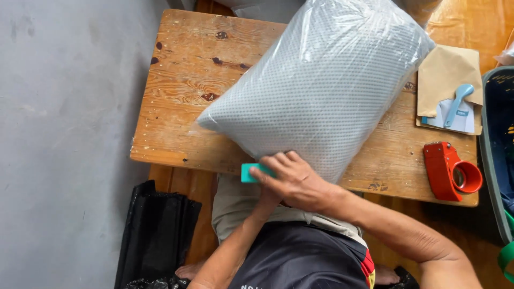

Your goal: Brushing the surface of a plastic-wrapped pillow using a small hand brush.

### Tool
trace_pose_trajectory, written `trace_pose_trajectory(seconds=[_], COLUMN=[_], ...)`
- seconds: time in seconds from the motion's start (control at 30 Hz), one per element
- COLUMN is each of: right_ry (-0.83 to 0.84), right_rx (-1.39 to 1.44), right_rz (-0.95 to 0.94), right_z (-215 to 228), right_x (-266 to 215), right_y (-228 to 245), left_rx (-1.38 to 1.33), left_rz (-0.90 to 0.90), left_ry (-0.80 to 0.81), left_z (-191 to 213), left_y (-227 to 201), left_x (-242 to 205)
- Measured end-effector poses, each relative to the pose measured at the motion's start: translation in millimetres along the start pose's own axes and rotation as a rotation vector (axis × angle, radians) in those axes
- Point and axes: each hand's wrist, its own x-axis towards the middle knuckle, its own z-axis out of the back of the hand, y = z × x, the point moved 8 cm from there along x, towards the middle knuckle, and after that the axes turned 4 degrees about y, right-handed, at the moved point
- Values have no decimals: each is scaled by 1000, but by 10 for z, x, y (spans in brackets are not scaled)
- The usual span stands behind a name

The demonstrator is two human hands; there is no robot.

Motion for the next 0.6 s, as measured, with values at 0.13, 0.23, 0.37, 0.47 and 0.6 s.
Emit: trace_pose_trajectory(seconds=[0.13,0.23,0.37,0.47,0.6], right_ry=[-143,-208,-116,5,43], right_rx=[216,-155,-487,-330,-253], right_rz=[-161,-330,-258,-10,276], right_z=[267,345,-232,-813,-712], right_x=[276,487,723,759,1152], right_y=[-615,-934,-517,-209,15], left_rx=[-50,-91,-149,-136,-112], left_rz=[10,25,-42,-64,-97], left_ry=[-28,-29,62,9,-76], left_z=[-56,10,102,129,171], left_y=[-252,-365,-342,-259,-142], left_x=[69,130,196,227,206])
